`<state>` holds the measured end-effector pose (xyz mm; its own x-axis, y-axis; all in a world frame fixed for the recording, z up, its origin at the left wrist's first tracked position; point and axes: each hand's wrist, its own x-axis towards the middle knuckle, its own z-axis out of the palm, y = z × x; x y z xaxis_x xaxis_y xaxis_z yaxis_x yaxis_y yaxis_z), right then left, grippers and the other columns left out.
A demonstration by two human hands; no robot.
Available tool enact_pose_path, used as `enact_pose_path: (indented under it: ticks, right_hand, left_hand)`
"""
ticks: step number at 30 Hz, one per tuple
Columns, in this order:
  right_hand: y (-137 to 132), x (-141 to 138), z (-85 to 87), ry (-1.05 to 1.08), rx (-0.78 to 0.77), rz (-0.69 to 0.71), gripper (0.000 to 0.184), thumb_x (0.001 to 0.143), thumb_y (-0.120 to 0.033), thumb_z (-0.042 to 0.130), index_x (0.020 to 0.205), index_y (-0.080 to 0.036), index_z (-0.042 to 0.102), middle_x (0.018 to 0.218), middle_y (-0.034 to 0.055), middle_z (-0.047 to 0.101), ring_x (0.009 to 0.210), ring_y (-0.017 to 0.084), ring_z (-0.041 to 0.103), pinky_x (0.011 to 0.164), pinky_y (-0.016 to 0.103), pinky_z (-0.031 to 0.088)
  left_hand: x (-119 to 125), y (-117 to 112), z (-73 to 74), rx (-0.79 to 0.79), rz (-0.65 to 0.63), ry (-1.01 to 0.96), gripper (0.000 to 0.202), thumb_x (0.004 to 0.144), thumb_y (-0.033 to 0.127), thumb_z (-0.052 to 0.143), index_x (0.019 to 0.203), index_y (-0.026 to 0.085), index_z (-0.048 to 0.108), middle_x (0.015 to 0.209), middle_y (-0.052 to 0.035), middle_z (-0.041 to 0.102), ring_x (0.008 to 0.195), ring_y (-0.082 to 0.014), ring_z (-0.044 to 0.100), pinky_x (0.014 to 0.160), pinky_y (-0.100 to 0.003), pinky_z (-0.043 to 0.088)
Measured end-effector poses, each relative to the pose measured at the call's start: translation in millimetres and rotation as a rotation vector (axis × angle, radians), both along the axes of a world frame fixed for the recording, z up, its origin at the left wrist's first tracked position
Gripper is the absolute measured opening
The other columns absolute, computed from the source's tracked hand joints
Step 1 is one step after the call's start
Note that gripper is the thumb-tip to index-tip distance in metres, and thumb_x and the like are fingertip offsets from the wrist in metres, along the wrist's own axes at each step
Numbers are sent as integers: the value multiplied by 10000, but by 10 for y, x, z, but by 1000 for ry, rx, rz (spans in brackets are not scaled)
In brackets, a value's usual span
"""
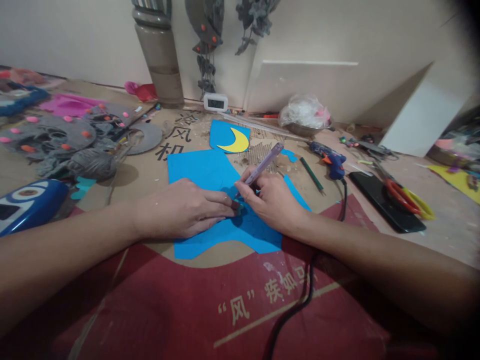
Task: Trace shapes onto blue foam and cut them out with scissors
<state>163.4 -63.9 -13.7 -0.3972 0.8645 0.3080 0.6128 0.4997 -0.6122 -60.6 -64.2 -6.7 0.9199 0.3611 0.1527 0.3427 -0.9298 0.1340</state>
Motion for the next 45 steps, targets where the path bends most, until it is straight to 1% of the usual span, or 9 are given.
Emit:
enact_pose_path:
  ticks: [10,15,18,22,24,28,36,40,45]
  right_hand:
    - [4,20,-40,40,0,14,249,954,-362,518,773,-193,548,681,10,571,619,148,525,617,305,369]
    - [-12,64,-114,291,-28,-29,283,991,-436,518,840,-203,571,706,-2,581,642,139,554,629,289,427]
    - [1,92,-147,382,-32,2,236,995,-427,536,945,-208,610,832,20,650,749,154,616,693,295,483]
    - [45,115,-166,267,5,69,98,957,-287,588,940,-212,648,977,47,697,938,188,648,849,333,496]
    - [57,113,-168,211,-24,53,43,901,-225,645,942,-210,650,914,32,688,882,183,643,821,329,496]
    - [52,93,-160,156,-120,4,192,798,-150,733,957,-216,650,879,3,674,759,152,620,720,296,492]
    - [84,166,-256,130,-73,111,201,842,-188,713,1008,-241,613,964,15,647,833,172,604,741,306,479]
    - [106,212,-303,127,3,185,190,880,-213,692,1041,-235,592,1029,30,639,907,184,591,781,320,463]
    - [112,221,-293,92,28,209,189,892,-216,684,1047,-233,578,1016,30,638,933,189,585,815,325,447]
  left_hand:
    - [1,-2,6,17,19,14,339,996,207,485,1244,247,713,1259,-40,734,1009,-165,726,653,-228,493]
    - [-3,10,-1,-18,-5,-22,345,996,194,489,1258,248,707,1312,-34,713,1041,-155,724,681,-219,514]
    - [-6,6,-17,-29,3,-38,342,1000,205,493,1263,257,705,1316,-32,712,1037,-157,729,696,-219,522]
    - [3,-15,-15,-33,26,-66,330,1020,245,479,1256,263,710,1294,-32,725,1027,-157,734,727,-225,532]
    - [10,-30,0,-26,33,-58,331,1025,253,472,1257,262,708,1298,-28,723,1019,-157,737,729,-228,533]
    - [22,-51,31,-10,49,-34,337,1028,259,464,1264,251,703,1309,-24,718,1003,-156,740,724,-231,534]
    - [16,-93,3,-13,83,-35,358,1015,220,459,1280,239,699,1296,-41,723,1008,-164,736,781,-257,567]
    - [7,-157,-53,40,84,-48,358,1006,195,462,1286,220,683,1334,-58,699,1112,-184,705,873,-282,569]
    - [89,-347,-31,189,220,-144,310,985,160,478,1194,166,707,1223,-116,729,1067,-233,696,908,-381,563]
